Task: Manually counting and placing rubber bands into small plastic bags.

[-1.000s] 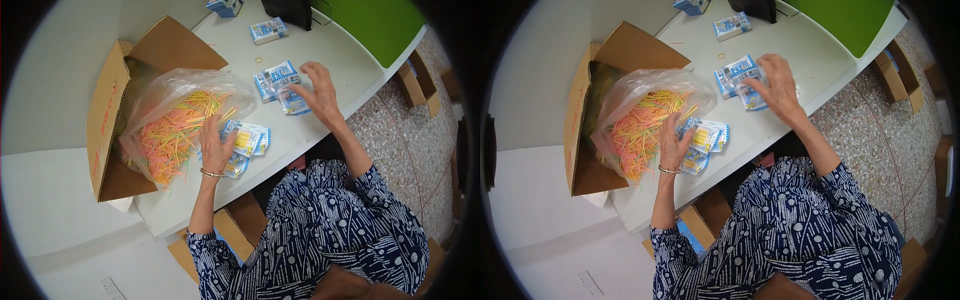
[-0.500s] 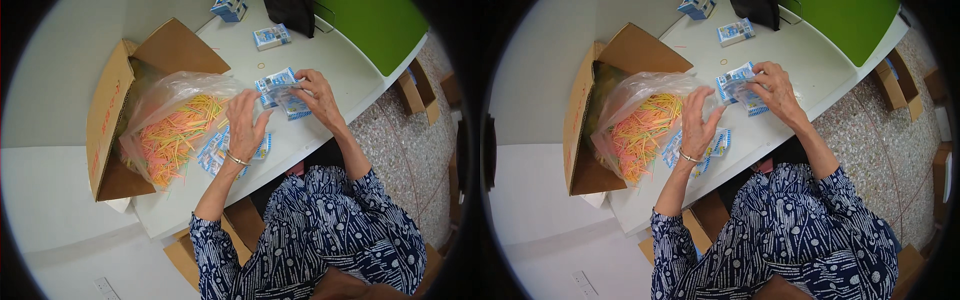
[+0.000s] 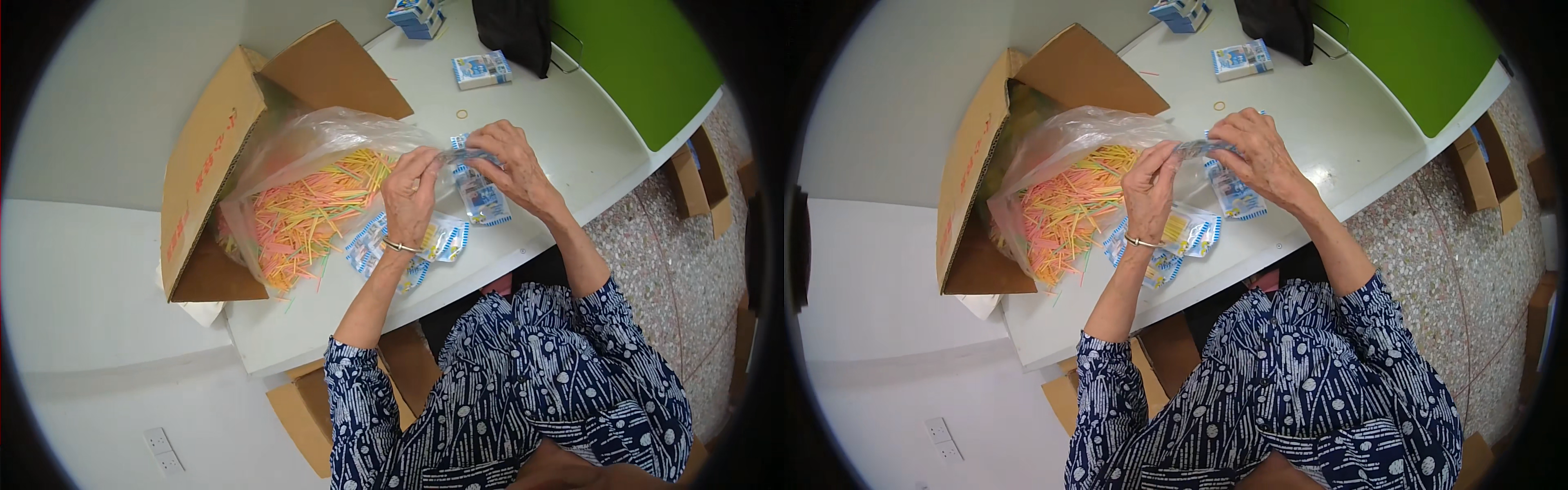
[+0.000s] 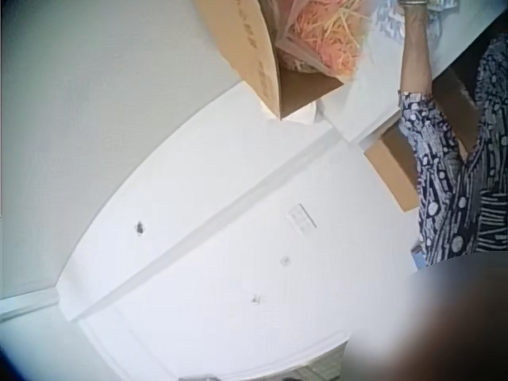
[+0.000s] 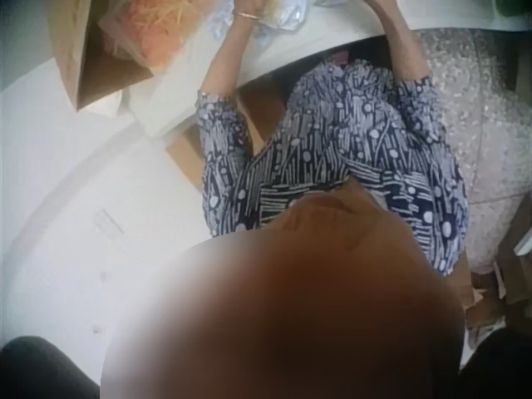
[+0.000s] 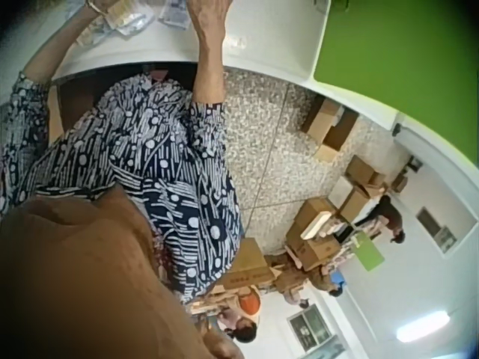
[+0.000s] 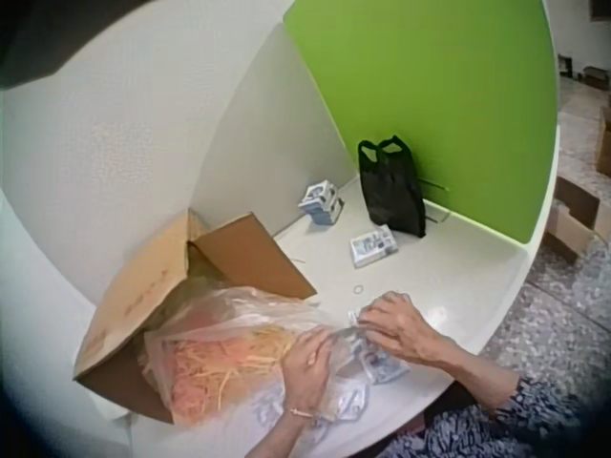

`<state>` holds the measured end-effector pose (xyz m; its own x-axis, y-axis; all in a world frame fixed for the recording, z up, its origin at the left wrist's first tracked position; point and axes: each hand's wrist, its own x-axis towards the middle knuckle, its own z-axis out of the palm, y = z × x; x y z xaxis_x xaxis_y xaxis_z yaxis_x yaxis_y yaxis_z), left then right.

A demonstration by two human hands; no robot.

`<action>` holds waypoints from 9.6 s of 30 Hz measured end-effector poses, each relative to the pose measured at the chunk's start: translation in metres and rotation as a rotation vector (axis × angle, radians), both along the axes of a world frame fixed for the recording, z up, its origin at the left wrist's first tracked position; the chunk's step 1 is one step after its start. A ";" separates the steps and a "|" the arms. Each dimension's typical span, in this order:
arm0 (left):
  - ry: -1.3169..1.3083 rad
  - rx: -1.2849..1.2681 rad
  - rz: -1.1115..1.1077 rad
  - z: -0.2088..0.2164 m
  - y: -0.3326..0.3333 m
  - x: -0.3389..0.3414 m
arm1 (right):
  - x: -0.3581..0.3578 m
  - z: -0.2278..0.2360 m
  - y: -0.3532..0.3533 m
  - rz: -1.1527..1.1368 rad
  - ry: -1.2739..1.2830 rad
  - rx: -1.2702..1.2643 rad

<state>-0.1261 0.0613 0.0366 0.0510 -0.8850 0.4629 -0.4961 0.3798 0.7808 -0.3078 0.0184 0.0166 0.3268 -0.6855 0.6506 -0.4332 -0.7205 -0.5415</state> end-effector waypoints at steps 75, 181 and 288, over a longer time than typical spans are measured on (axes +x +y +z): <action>1.607 0.355 0.111 -0.061 -0.025 0.107 | 0.164 -0.036 0.017 0.488 -1.570 1.380; 0.133 0.332 -0.068 0.008 0.050 0.039 | 0.042 -0.006 0.029 0.722 -0.186 1.118; -0.236 0.045 0.040 0.002 0.047 0.007 | 0.016 -0.011 0.049 0.273 -0.324 0.595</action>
